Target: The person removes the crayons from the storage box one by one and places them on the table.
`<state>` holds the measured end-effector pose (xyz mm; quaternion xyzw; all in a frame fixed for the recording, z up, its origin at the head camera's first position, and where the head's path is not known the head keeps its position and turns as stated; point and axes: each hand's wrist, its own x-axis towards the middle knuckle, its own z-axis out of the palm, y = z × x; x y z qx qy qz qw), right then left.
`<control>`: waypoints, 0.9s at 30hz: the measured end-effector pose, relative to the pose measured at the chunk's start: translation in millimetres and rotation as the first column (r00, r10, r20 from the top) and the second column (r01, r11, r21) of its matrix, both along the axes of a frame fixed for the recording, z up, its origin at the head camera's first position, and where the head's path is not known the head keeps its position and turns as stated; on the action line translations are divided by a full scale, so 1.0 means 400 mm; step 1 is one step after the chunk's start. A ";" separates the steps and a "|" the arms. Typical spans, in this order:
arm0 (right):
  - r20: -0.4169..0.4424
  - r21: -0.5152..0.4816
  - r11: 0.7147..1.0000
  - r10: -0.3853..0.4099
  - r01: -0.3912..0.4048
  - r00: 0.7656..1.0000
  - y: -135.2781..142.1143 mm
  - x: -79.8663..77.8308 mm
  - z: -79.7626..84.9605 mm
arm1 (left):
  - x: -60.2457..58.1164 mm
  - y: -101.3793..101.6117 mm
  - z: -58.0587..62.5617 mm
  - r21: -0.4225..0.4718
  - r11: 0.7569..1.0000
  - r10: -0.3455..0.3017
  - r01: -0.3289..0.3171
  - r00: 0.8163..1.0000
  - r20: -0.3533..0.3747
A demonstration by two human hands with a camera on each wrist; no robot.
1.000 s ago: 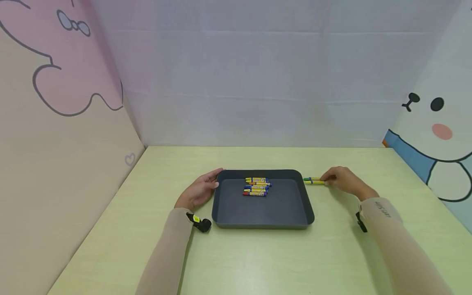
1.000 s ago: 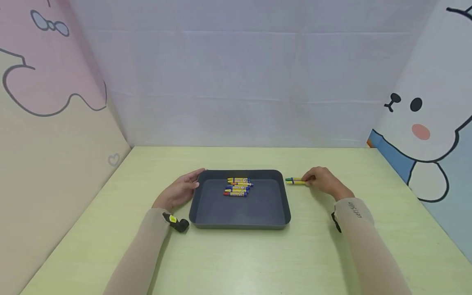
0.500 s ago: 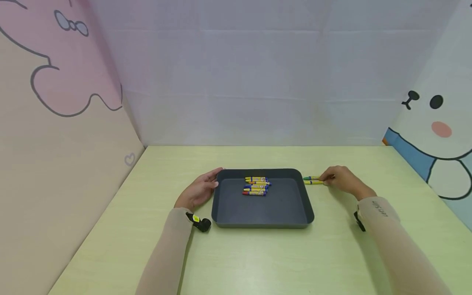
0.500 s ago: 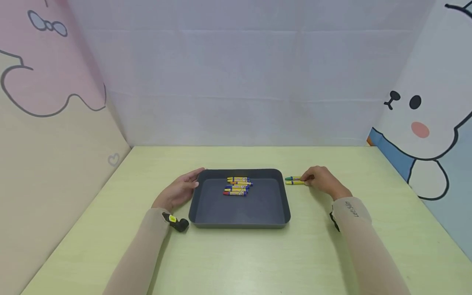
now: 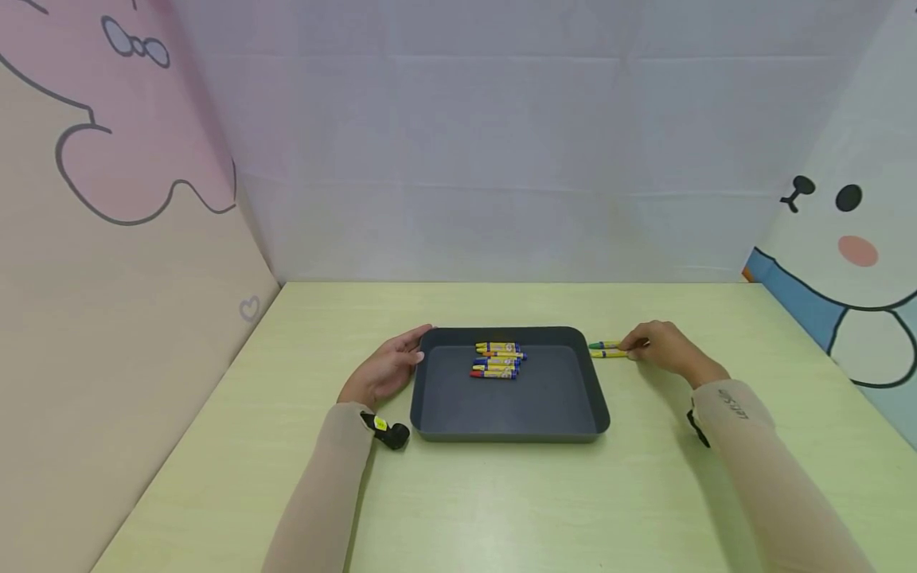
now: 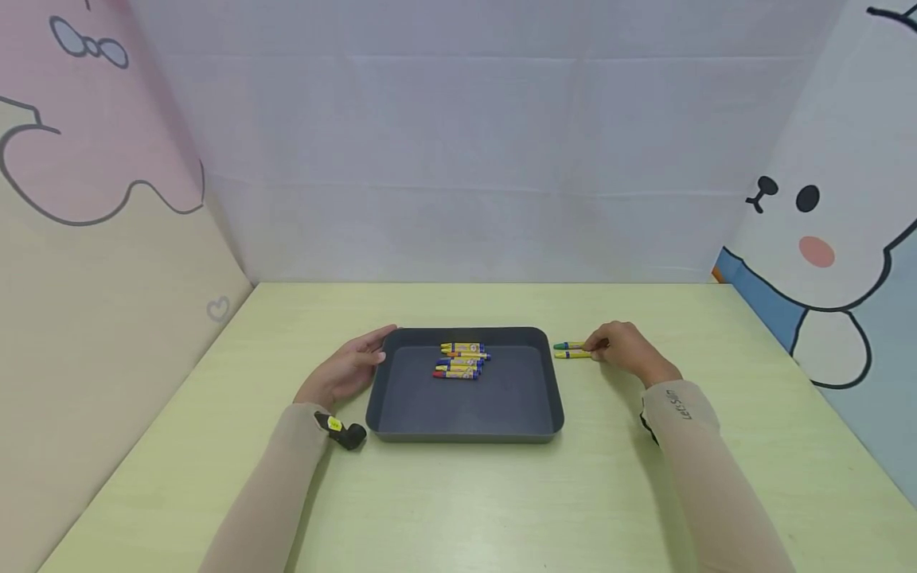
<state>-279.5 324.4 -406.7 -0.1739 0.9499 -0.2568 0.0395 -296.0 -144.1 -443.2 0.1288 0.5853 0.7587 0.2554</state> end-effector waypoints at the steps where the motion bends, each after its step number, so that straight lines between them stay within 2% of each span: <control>1: 0.001 0.002 1.000 -0.001 0.001 1.000 0.000 0.000 0.000 | 0.000 0.000 0.000 -0.002 1.000 -0.001 0.001 1.000 -0.003; 10: 0.018 0.036 0.999 -0.017 0.016 1.000 0.000 -0.002 0.004 | -0.002 -0.004 -0.002 -0.012 1.000 -0.007 0.007 1.000 0.007; 21: 0.027 0.041 0.999 0.015 -0.016 1.000 -0.003 -0.007 0.008 | -0.003 -0.002 0.001 -0.011 1.000 0.002 -0.002 1.000 0.015; 27: 0.054 0.056 0.998 0.007 -0.010 0.998 -0.004 -0.005 0.026 | -0.004 -0.001 -0.002 -0.002 1.000 0.011 -0.011 1.000 0.012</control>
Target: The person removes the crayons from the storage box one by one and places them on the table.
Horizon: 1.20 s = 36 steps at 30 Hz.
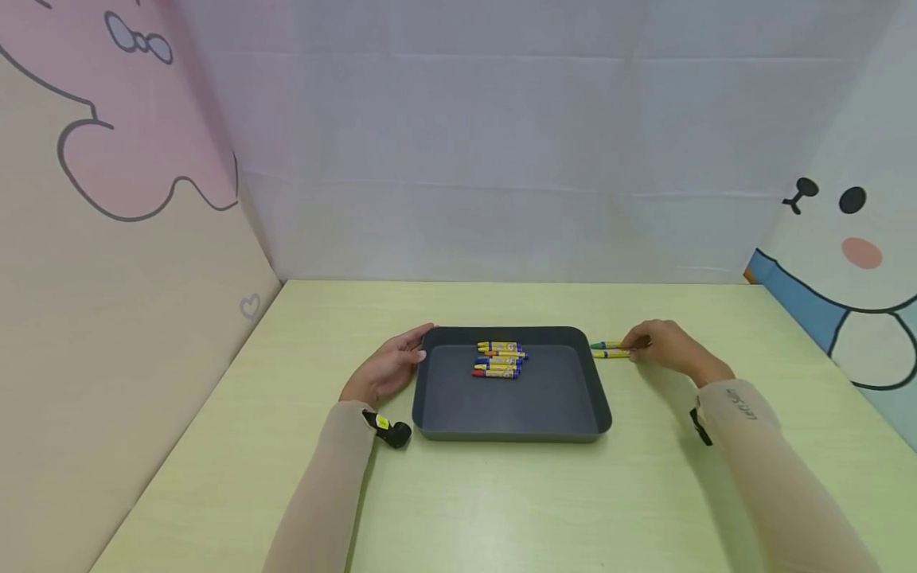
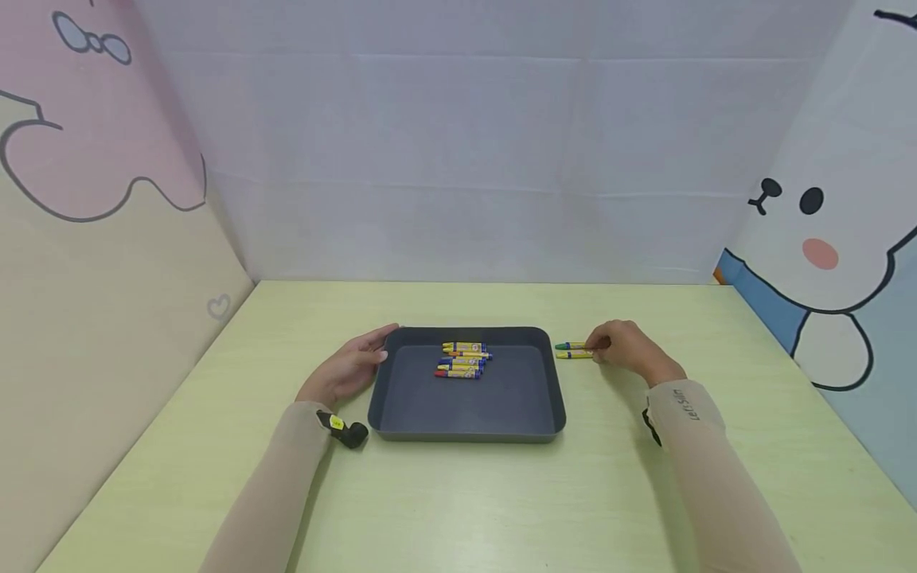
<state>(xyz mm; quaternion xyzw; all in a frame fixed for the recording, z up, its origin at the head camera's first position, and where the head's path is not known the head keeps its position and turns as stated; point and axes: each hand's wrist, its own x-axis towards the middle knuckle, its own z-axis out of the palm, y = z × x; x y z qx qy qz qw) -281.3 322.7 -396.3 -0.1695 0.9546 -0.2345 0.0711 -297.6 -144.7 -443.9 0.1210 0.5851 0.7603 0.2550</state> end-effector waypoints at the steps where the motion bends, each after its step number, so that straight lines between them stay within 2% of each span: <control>1: 0.006 0.002 1.000 -0.002 0.002 1.000 -0.001 0.001 0.006 | -0.001 0.000 -0.001 -0.001 1.000 -0.002 0.002 1.000 -0.003; 10: -0.001 -0.014 1.000 0.017 -0.017 1.000 -0.028 0.002 0.060 | -0.004 -0.004 -0.003 -0.008 1.000 -0.010 0.010 1.000 -0.018; 22: -0.007 -0.083 0.996 0.045 -0.045 0.999 -0.113 -0.009 0.119 | 0.001 -0.004 -0.005 -0.005 1.000 -0.010 0.010 1.000 -0.017; 29: -0.011 -0.081 0.990 0.115 -0.115 0.993 -0.180 -0.024 0.133 | 0.001 -0.004 -0.005 0.002 1.000 -0.018 0.018 1.000 -0.023; 36: 0.042 -0.094 0.977 0.195 -0.191 0.980 -0.245 -0.029 0.146 | 0.003 -0.003 -0.004 0.012 1.000 -0.023 0.023 0.999 -0.023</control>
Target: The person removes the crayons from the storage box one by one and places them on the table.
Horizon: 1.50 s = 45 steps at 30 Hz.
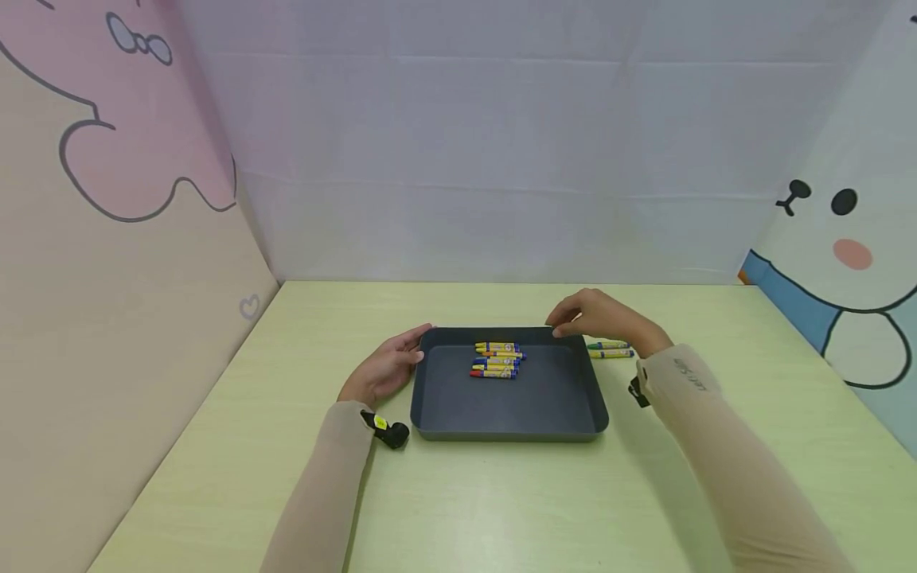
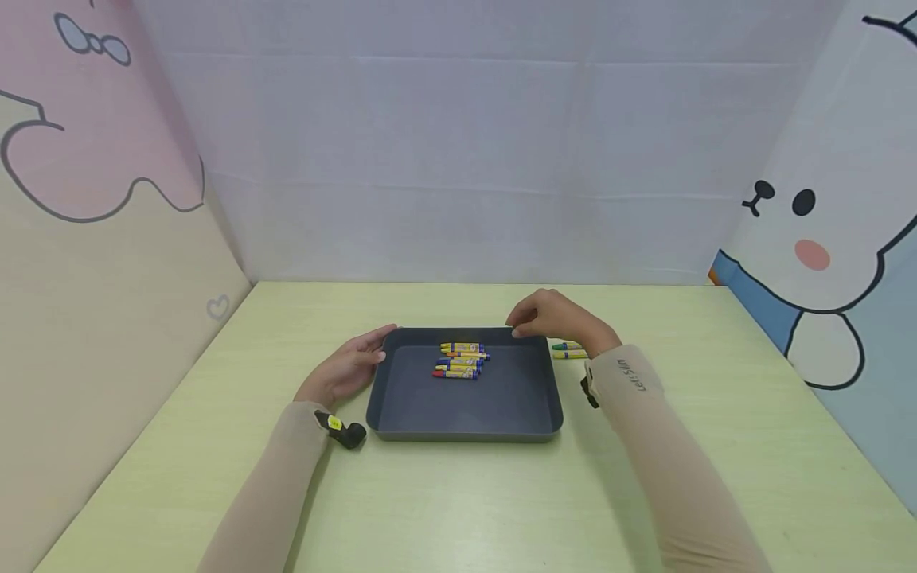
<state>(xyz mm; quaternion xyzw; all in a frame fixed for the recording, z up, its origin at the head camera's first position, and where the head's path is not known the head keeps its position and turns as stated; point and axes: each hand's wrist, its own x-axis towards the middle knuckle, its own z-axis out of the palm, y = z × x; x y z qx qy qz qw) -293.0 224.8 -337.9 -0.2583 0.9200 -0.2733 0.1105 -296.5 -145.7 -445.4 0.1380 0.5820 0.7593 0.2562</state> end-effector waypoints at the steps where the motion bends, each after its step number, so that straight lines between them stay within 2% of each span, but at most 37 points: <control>1: 0.004 0.001 1.000 0.013 -0.013 1.000 -0.008 -0.001 0.000 | 0.000 0.000 0.000 0.001 1.000 0.001 -0.001 1.000 0.001; 6: 0.030 0.003 0.999 0.052 -0.052 0.998 -0.043 -0.007 -0.004 | 0.001 0.000 0.003 -0.003 1.000 0.001 -0.001 1.000 -0.001; 17: 0.153 -0.035 0.994 0.105 -0.101 0.983 -0.106 -0.016 -0.037 | 0.000 0.000 0.003 0.012 1.000 0.003 -0.003 1.000 -0.007; 27: 0.188 0.015 0.992 0.124 -0.129 0.974 -0.144 -0.022 -0.063 | 0.001 0.006 0.003 -0.001 1.000 0.009 -0.009 1.000 -0.001; 33: 0.182 0.060 0.982 0.163 -0.177 0.970 -0.160 -0.020 -0.074 | 0.001 0.005 0.004 -0.007 1.000 0.006 -0.006 1.000 -0.004; 45: 0.198 0.106 0.978 0.154 -0.178 0.968 -0.178 -0.014 -0.095 | -0.002 0.006 0.002 -0.012 1.000 0.021 -0.021 1.000 0.013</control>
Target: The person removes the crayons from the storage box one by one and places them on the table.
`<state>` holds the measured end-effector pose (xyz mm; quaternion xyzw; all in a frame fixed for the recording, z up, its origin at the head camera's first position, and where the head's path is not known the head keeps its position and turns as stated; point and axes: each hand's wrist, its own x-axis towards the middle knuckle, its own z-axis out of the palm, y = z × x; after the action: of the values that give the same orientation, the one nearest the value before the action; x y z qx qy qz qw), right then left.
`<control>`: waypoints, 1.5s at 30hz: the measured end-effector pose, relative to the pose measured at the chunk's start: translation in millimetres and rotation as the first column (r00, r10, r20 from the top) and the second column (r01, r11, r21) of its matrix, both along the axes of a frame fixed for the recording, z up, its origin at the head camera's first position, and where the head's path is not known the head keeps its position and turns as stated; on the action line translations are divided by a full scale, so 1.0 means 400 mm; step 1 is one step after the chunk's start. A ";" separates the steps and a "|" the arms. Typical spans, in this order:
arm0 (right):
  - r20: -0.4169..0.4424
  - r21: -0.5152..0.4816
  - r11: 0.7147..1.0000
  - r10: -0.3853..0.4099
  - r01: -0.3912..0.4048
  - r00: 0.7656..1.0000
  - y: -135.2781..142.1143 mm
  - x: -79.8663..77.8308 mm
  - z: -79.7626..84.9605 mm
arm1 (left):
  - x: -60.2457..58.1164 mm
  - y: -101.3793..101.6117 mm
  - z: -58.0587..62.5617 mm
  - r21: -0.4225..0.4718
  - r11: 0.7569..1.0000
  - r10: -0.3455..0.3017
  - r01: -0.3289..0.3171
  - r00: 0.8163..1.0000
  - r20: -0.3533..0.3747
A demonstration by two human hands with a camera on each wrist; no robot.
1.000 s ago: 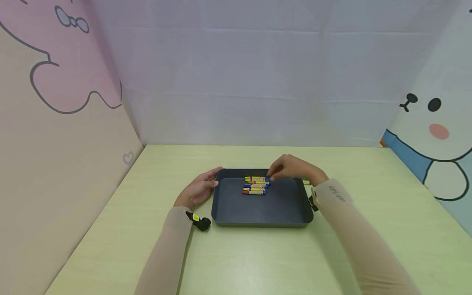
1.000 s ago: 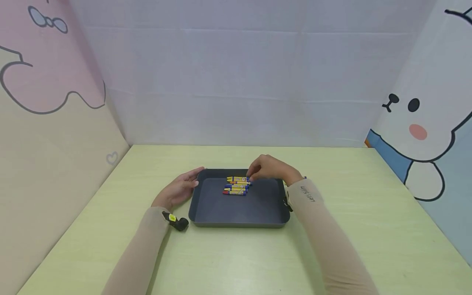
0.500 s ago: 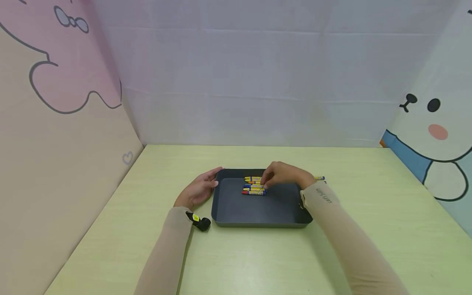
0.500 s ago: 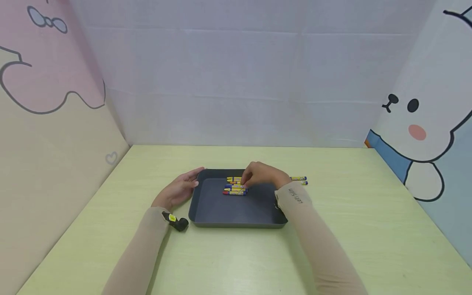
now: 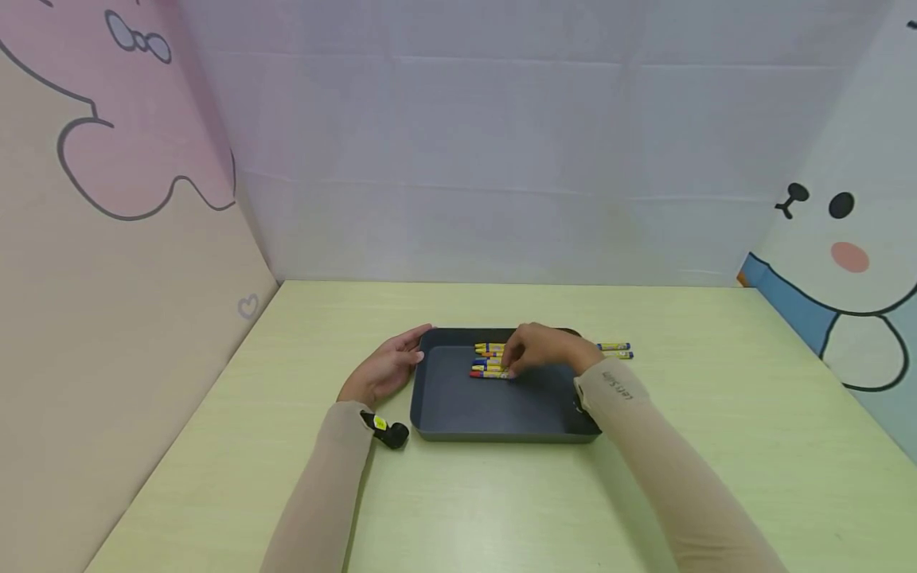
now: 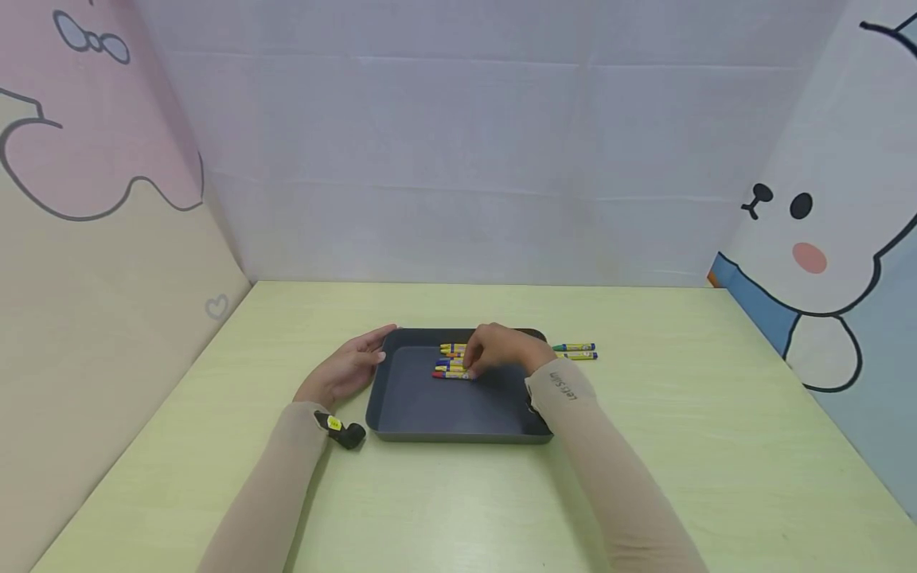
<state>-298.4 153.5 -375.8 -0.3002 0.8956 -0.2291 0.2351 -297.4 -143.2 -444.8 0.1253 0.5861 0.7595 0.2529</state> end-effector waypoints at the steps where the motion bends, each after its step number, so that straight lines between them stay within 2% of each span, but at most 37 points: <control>1: -0.001 0.005 1.000 -0.002 0.002 1.000 -0.001 0.001 -0.001 | 0.000 0.000 0.000 0.001 1.000 0.002 -0.002 1.000 0.001; 14: -0.025 0.023 0.999 -0.024 0.025 0.999 -0.013 0.016 -0.015 | 0.003 -0.002 0.000 -0.005 1.000 0.003 -0.003 1.000 -0.004; 28: -0.109 0.027 1.000 0.010 -0.008 0.994 -0.030 0.027 -0.022 | 0.008 -0.003 0.007 -0.018 1.000 0.012 -0.012 1.000 -0.015; 38: -0.104 0.020 0.999 0.029 -0.027 0.994 -0.019 0.031 -0.015 | 0.006 -0.001 0.006 -0.001 1.000 0.006 -0.006 1.000 -0.014; 45: -0.091 0.021 1.000 0.024 -0.022 0.996 -0.008 0.029 0.003 | 0.002 -0.002 -0.002 -0.042 0.999 0.004 -0.006 0.999 -0.039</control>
<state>-286.8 150.4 -374.5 -0.3181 0.9042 -0.2036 0.1995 -296.7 -143.9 -445.7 0.1332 0.6070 0.7451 0.2422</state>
